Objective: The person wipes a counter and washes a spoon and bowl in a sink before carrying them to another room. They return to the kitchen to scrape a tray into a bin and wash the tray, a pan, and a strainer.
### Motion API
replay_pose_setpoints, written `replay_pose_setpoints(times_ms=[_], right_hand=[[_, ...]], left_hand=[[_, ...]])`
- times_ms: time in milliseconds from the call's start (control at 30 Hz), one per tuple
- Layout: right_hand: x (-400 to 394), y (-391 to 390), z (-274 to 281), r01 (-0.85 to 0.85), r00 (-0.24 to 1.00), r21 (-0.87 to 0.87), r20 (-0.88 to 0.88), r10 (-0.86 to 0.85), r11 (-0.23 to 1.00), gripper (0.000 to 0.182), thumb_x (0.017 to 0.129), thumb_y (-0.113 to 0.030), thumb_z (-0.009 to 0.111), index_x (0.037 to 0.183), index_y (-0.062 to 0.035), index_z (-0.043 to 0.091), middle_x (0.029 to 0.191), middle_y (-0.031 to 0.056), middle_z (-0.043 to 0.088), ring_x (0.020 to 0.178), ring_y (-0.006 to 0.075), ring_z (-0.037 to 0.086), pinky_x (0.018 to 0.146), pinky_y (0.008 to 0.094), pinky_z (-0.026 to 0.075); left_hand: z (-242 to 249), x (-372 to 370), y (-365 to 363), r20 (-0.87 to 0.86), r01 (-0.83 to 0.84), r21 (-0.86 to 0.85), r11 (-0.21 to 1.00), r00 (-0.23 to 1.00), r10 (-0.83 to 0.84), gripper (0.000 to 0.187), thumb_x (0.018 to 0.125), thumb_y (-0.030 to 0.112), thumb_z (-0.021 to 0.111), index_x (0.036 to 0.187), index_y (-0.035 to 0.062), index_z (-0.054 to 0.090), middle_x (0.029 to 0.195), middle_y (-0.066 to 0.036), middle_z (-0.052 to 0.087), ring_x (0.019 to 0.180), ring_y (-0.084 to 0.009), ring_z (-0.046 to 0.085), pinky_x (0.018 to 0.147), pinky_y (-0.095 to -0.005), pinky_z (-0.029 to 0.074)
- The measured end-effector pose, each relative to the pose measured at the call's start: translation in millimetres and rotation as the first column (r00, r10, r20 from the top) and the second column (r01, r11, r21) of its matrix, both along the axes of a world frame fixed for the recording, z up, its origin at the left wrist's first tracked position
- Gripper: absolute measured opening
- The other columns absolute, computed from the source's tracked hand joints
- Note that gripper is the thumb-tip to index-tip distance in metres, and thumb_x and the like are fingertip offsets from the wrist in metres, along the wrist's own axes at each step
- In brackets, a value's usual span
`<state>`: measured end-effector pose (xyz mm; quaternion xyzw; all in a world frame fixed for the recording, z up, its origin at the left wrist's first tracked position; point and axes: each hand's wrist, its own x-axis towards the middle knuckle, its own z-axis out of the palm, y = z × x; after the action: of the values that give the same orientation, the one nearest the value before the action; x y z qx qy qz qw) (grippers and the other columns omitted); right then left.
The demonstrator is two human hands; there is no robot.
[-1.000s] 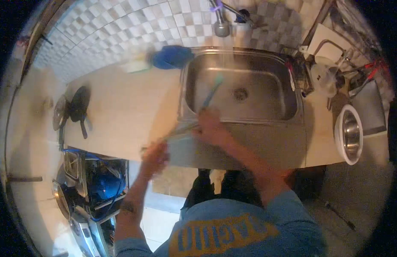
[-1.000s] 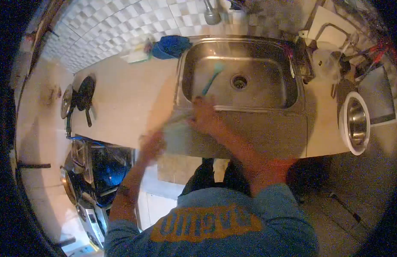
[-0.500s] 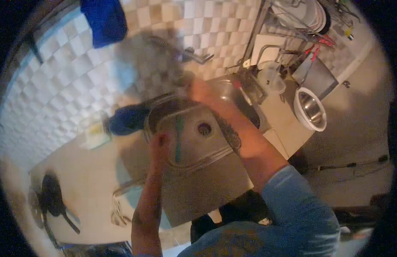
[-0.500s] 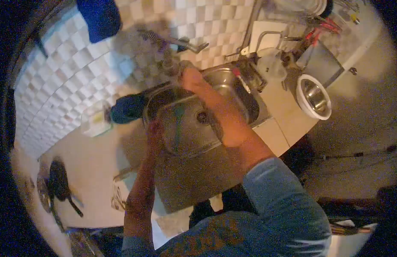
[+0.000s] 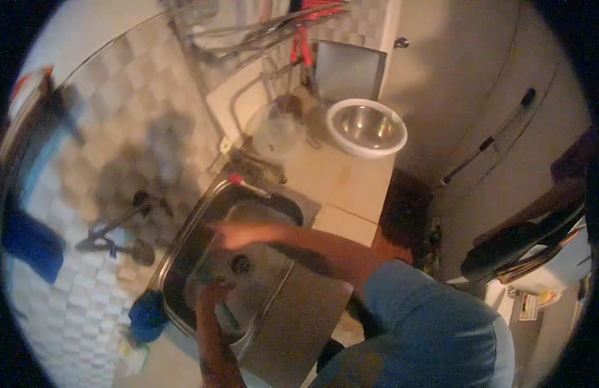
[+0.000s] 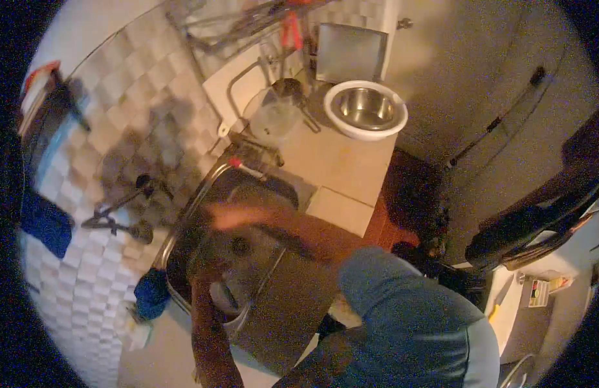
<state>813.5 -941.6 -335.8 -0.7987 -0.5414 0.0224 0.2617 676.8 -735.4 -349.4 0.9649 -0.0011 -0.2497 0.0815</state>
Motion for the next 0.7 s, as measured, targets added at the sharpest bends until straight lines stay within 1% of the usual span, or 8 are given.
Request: replay_pose_setpoints(times_ms=[100,133,200,300,333,400,500,700], right_hand=[[-31,-156,41,0.07,0.922,-0.243,-0.353,-0.156,0.967,0.024,0.095,-0.026,0.054,0.095,-0.0042,0.063,0.118,0.0143,0.062,0.102,0.0253,0.061,0.092,0.0364,0.047],[-38,-223,47,0.191,0.962,0.203,-0.231,-0.143,0.96,0.019,0.094,-0.023,0.055,0.097,-0.006,0.065,0.12,0.011,0.061,0.109,0.0236,0.058,0.094,0.0373,0.046],[-13,-346,92,0.51,0.86,0.306,-0.211,-0.465,0.804,0.019,0.089,-0.011,0.06,0.107,-0.0064,0.064,0.126,0.0117,0.059,0.115,0.0231,0.055,0.097,0.0373,0.044],[79,-513,116,0.824,0.412,0.56,-0.488,-0.77,0.086,0.02,0.092,-0.006,0.051,0.108,-0.0055,0.063,0.105,0.0078,0.066,0.1,0.0195,0.059,0.093,0.0343,0.046],[119,-573,109,0.81,0.396,0.586,-0.509,-0.764,0.029,0.021,0.092,-0.015,0.057,0.11,-0.0049,0.061,0.105,0.0075,0.066,0.1,0.0182,0.059,0.091,0.0349,0.046],[199,-676,75,0.879,0.149,0.457,-0.532,-0.834,-0.135,0.053,0.083,-0.033,0.069,0.119,0.0023,0.051,0.106,0.0173,0.064,0.103,0.0254,0.059,0.09,0.0374,0.047],[251,-713,72,0.872,-0.043,0.437,-0.378,-0.925,-0.22,0.066,0.078,-0.04,0.074,0.117,0.0076,0.05,0.109,0.0231,0.062,0.099,0.0298,0.061,0.085,0.0374,0.049],[276,-714,124,0.928,0.129,0.371,-0.38,-0.916,-0.023,0.064,0.071,-0.037,0.075,0.114,0.0046,0.053,0.104,0.0229,0.064,0.095,0.0322,0.062,0.085,0.0375,0.049]], left_hand=[[-64,25,-1,0.118,0.047,-0.119,0.992,0.992,-0.033,0.051,0.087,0.045,0.059,0.126,0.0127,0.058,0.132,-0.019,0.053,0.124,-0.0391,0.048,0.104,-0.0503,0.036],[-77,26,-9,0.222,0.061,-0.137,0.989,0.975,-0.029,0.051,0.085,0.045,0.062,0.123,0.0115,0.06,0.129,-0.019,0.054,0.123,-0.039,0.049,0.104,-0.0499,0.036],[-45,4,-69,0.436,0.058,-0.286,0.957,0.897,0.075,0.042,0.085,0.037,0.065,0.114,0.0064,0.062,0.121,-0.02,0.058,0.117,-0.0376,0.052,0.102,-0.0467,0.038],[-9,11,-173,0.373,0.101,-0.488,0.867,0.922,0.102,0.032,0.085,0.021,0.067,0.109,0.0005,0.062,0.118,-0.02,0.06,0.112,-0.0334,0.055,0.101,-0.0411,0.039],[-90,39,-171,0.584,0.541,-0.093,0.836,0.71,-0.394,0.029,0.086,0.018,0.066,0.109,0.0005,0.062,0.116,-0.017,0.062,0.106,-0.0305,0.058,0.099,-0.0389,0.041],[-14,61,-295,0.027,-0.025,-0.828,0.56,0.996,0.084,0.042,0.09,0.024,0.063,0.123,0.0011,0.051,0.112,-0.015,0.063,0.1,-0.0273,0.061,0.087,-0.0384,0.048],[28,106,-440,-0.476,-0.471,-0.877,-0.096,0.827,0.298,0.067,0.091,0.029,0.064,0.141,0.0018,0.028,0.122,-0.021,0.054,0.106,-0.0302,0.058,0.088,-0.0405,0.051],[25,240,-571,0.365,-0.254,-0.673,0.694,0.702,0.611,0.087,0.07,0.031,0.081,0.134,-0.0067,0.037,0.123,-0.026,0.052,0.114,-0.0392,0.053,0.099,-0.0462,0.042]])
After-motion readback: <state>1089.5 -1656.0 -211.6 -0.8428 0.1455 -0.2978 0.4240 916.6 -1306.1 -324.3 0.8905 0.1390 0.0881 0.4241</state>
